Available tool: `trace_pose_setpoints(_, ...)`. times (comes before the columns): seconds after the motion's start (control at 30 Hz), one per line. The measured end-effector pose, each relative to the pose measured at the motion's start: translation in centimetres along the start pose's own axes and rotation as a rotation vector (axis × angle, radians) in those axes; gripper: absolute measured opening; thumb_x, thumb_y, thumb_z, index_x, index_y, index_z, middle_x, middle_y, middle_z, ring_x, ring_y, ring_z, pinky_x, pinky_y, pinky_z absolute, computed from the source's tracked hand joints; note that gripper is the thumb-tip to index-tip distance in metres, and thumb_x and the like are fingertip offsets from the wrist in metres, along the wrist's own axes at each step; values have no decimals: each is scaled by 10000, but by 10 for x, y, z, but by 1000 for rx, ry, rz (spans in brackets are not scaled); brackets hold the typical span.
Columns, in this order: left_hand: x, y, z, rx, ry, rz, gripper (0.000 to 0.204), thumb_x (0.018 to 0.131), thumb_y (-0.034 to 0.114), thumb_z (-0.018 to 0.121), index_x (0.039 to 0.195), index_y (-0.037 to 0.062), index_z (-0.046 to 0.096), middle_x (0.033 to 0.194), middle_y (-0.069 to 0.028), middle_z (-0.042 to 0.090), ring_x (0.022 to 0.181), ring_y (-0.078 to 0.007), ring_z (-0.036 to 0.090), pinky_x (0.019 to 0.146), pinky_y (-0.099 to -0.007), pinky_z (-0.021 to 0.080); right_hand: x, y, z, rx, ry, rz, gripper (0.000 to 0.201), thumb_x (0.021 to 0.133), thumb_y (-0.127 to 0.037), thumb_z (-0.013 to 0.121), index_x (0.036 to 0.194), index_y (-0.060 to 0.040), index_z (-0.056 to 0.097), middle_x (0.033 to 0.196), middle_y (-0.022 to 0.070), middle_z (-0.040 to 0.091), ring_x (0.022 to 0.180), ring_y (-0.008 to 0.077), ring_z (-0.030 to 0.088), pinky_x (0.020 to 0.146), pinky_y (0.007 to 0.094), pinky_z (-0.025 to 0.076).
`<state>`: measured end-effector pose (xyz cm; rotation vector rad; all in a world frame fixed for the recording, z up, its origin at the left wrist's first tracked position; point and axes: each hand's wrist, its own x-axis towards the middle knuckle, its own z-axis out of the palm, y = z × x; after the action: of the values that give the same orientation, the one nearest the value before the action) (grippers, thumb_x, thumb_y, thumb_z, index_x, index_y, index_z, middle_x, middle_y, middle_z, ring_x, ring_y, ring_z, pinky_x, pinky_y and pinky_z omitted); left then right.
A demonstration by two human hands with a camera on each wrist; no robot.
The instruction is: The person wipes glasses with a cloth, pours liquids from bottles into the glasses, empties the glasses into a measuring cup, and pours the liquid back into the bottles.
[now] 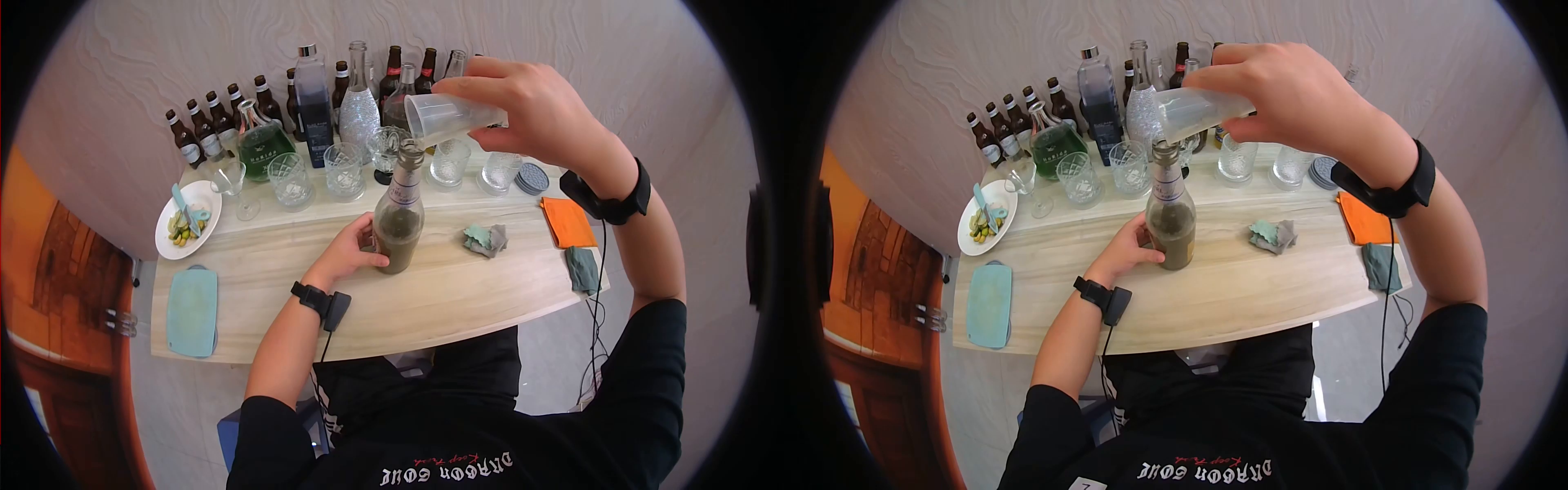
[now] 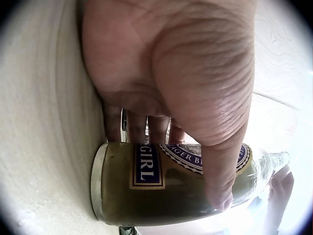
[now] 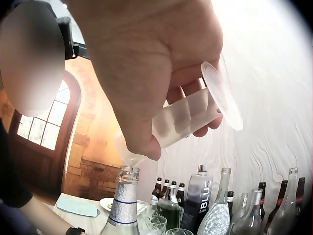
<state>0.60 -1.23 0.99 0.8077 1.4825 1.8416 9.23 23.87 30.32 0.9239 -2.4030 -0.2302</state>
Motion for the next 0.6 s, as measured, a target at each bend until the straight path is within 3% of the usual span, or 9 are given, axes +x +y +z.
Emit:
trace_pose_setpoints(0.13,1,0,0,4,-13,32,788,645,32,894,1333,75,511,1262,-2,589,1225,-167,542,1077,-348,409,16,-9,-14,-56,-129,45,499,687,-100,786,1173,-147,681,959,48,655,829,294,662,716,419,531)
trace_pose_setpoints(0.23,1,2,2,18,-7,41,751,654,6,877,1310,76,519,1246,-1,592,1219,-165,547,1069,-342,412,26,-9,-17,-133,-121,-80,505,687,-101,805,1172,-150,674,961,42,657,879,279,666,734,412,533)
trace_pose_setpoints(0.3,1,3,3,27,1,50,737,658,-7,868,1302,75,521,1239,-1,595,1215,-165,549,1063,-339,416,33,-11,-19,-184,-147,-129,499,656,-25,779,1134,-123,675,968,40,623,917,255,634,738,394,518)
trace_pose_setpoints(0.6,1,1,1,51,-9,61,702,675,-21,858,1286,73,525,1235,-18,611,1200,-163,562,1058,-340,425,71,-42,-39,-333,-278,-252,477,613,-6,824,1058,-118,691,980,35,630,940,254,620,835,385,496)
